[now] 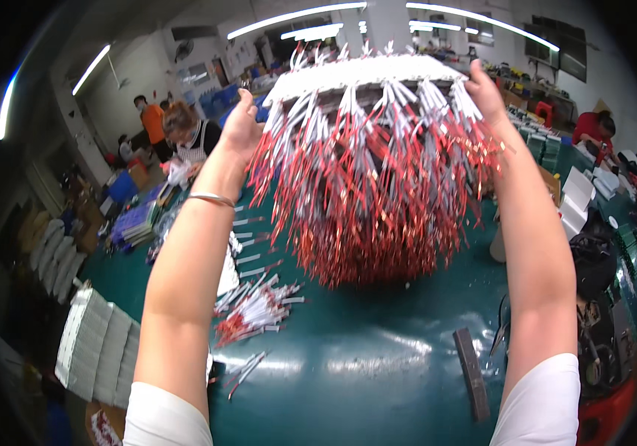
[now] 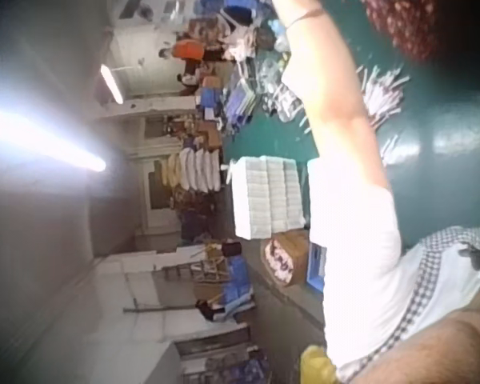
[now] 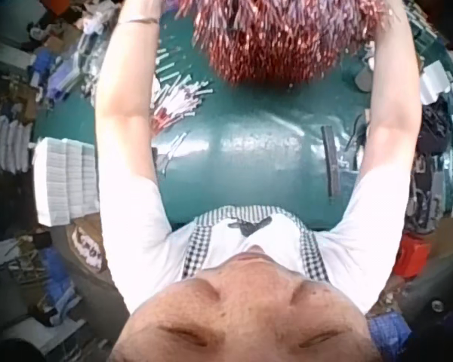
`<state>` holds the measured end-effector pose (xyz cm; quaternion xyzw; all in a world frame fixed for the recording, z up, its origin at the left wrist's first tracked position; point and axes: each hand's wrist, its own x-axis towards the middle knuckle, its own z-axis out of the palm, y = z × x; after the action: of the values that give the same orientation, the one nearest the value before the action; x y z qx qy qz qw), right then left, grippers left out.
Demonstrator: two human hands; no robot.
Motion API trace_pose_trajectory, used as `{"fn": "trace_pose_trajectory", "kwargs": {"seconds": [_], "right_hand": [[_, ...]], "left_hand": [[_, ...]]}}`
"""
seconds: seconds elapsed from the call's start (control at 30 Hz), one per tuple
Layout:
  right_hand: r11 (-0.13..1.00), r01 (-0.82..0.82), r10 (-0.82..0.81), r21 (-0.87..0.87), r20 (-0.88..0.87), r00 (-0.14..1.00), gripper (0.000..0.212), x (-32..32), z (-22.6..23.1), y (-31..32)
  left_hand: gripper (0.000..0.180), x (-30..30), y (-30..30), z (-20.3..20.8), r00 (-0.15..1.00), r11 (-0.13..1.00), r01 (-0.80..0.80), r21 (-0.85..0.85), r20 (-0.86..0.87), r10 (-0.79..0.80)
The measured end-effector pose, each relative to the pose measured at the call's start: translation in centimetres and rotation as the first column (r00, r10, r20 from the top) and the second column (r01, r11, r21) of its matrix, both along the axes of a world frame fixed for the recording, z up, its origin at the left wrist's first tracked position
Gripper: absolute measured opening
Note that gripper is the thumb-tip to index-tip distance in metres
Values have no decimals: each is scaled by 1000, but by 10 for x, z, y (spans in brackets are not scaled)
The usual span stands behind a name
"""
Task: The person solders wires onto LED circuit board panels using a soldering gun and tweezers, stacks the finished panels onto a bundle, and arranges more boards on the table to solder.
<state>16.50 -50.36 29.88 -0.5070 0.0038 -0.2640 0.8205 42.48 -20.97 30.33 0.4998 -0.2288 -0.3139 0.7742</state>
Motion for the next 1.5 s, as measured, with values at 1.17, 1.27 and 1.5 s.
{"fn": "trace_pose_trajectory", "kwargs": {"seconds": [1.17,1.27,1.5], "right_hand": [[668,-525,743,527,-498,446,52,-30,-277,681],[683,-369,696,630,-410,589,49,-29,-279,689],[762,-453,645,463,-476,598,56,-26,-285,669]], "left_hand": [[57,-172,653,-257,913,594,-296,748,39,406],[45,-198,640,-260,912,627,-343,699,88,400],[61,-229,636,-251,954,755,-187,628,-66,292]]}}
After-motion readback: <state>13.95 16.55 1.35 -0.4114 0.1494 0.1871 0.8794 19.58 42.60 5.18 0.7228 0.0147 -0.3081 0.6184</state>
